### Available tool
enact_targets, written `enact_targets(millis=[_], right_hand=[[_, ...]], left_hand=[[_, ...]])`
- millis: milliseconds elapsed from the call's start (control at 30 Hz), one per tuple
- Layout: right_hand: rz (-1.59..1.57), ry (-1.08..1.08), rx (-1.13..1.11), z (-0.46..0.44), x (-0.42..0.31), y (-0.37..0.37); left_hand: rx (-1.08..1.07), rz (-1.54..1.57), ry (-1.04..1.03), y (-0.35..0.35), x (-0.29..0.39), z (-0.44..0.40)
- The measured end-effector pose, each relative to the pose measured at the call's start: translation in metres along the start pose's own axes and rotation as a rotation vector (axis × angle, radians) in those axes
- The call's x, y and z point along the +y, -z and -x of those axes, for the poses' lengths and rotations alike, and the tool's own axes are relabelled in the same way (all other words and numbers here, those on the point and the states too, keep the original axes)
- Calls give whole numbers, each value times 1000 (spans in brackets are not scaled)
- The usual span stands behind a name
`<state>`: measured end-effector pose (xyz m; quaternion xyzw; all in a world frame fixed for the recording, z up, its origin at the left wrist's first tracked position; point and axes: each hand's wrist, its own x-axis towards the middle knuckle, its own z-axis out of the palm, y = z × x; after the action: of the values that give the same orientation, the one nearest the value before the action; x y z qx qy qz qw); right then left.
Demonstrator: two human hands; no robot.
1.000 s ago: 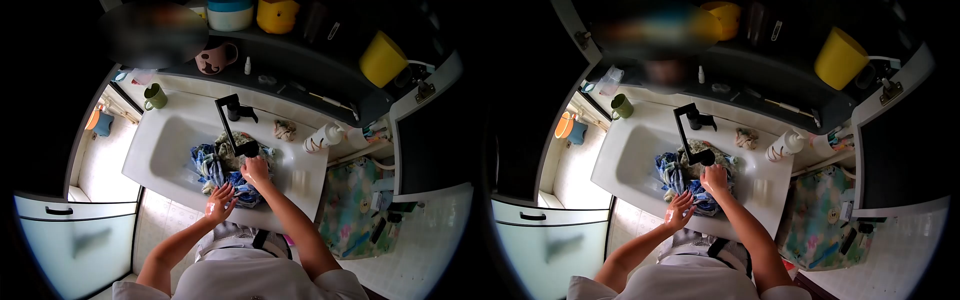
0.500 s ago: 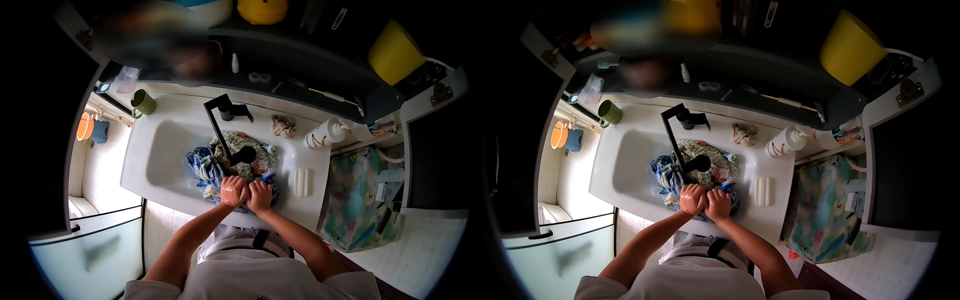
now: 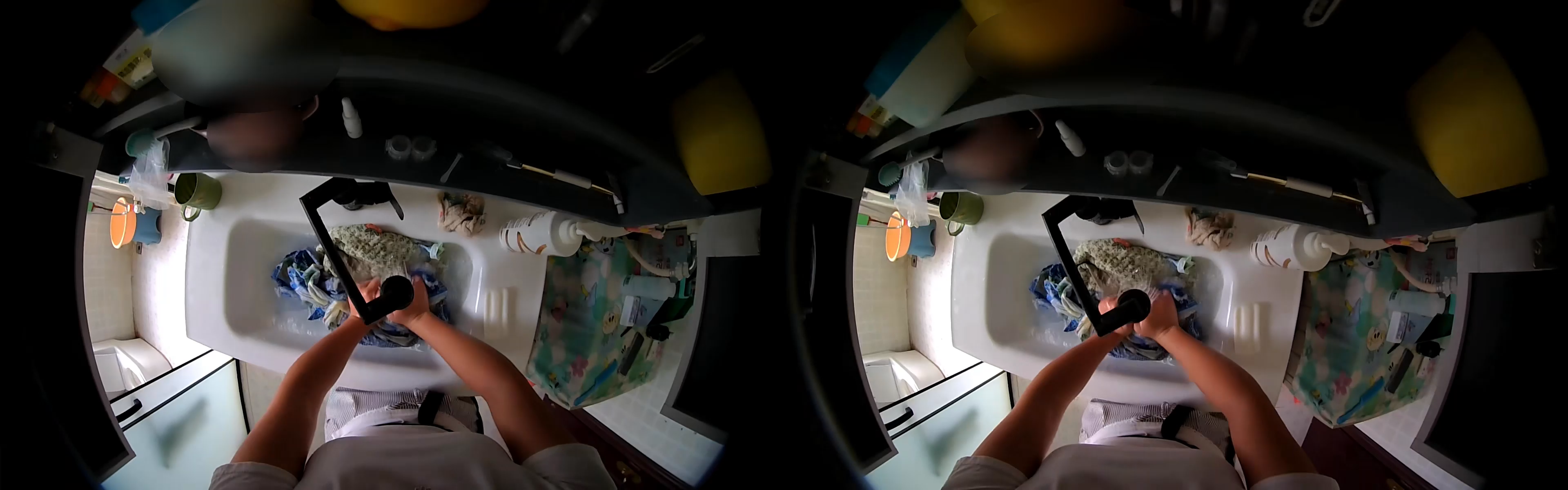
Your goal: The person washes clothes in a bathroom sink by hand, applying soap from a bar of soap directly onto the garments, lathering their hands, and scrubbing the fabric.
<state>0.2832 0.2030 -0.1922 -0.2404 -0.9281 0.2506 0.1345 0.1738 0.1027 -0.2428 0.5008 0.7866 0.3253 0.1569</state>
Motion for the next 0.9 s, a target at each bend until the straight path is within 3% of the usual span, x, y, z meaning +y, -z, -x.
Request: enact_targets(millis=[100,267,367,433,533,633,800,900], right_hand=[[-89,-63,-58,-24,-6,13],[-140,-259,-140,-33,-17,27],[-228,-249,-263,-23,-2,29],[-95,-84,-245,-6,-7,39],[-4,45,-129,33,-25,44],[87,77,-165,59,-52,58],[136,91,-283,79,-68,70],[177,24,-531,63,-71,84]], left_hand=[[-36,-73,81,-2,-11,-13],[-60,74,238,13,2,-31],[96,286,239,26,29,-16],[-58,35,152,52,48,-8],[-57,-12,-81,71,67,28],[32,-6,-101,78,84,64],[-46,50,-13,90,92,84],[-81,52,15,95,90,79]])
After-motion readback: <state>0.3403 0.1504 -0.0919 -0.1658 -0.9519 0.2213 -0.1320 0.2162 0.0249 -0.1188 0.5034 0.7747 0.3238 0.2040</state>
